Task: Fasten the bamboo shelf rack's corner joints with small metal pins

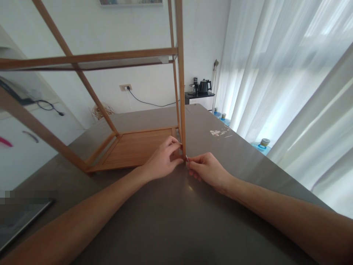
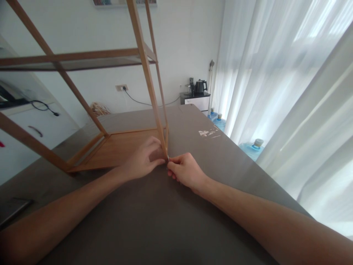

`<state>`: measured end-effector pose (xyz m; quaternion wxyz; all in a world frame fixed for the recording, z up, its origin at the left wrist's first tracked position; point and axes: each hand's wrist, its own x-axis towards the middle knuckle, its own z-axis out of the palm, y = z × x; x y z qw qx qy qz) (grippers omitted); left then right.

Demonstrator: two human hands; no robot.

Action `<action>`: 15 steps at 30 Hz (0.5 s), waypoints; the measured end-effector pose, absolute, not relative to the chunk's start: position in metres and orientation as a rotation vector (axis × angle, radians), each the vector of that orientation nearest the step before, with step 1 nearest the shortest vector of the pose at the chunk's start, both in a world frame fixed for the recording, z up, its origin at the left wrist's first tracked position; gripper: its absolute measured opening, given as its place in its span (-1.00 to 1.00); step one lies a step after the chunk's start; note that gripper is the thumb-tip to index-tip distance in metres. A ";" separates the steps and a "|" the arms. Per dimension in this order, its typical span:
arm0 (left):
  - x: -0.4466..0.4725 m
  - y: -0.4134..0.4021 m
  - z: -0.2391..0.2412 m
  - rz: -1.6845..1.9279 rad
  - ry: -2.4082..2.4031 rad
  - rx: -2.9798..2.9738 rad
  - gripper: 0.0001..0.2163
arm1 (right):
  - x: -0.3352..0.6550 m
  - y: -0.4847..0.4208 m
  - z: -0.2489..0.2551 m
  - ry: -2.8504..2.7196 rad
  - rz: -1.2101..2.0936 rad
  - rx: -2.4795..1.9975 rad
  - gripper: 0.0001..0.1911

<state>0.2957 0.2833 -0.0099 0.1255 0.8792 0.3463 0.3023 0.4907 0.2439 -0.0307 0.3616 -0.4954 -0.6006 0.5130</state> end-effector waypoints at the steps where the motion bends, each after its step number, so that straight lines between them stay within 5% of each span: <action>1: 0.296 0.284 -0.010 0.876 1.016 2.559 -0.80 | 0.492 0.245 -0.030 -1.580 1.309 -1.283 -0.77; 9: 0.296 0.286 -0.014 0.874 1.066 2.544 -0.74 | 0.498 0.243 -0.034 -1.704 1.183 -1.302 -0.80; 15: 0.296 0.286 -0.014 0.875 1.054 2.548 -0.80 | 0.495 0.243 -0.033 -1.403 1.389 -1.216 -0.79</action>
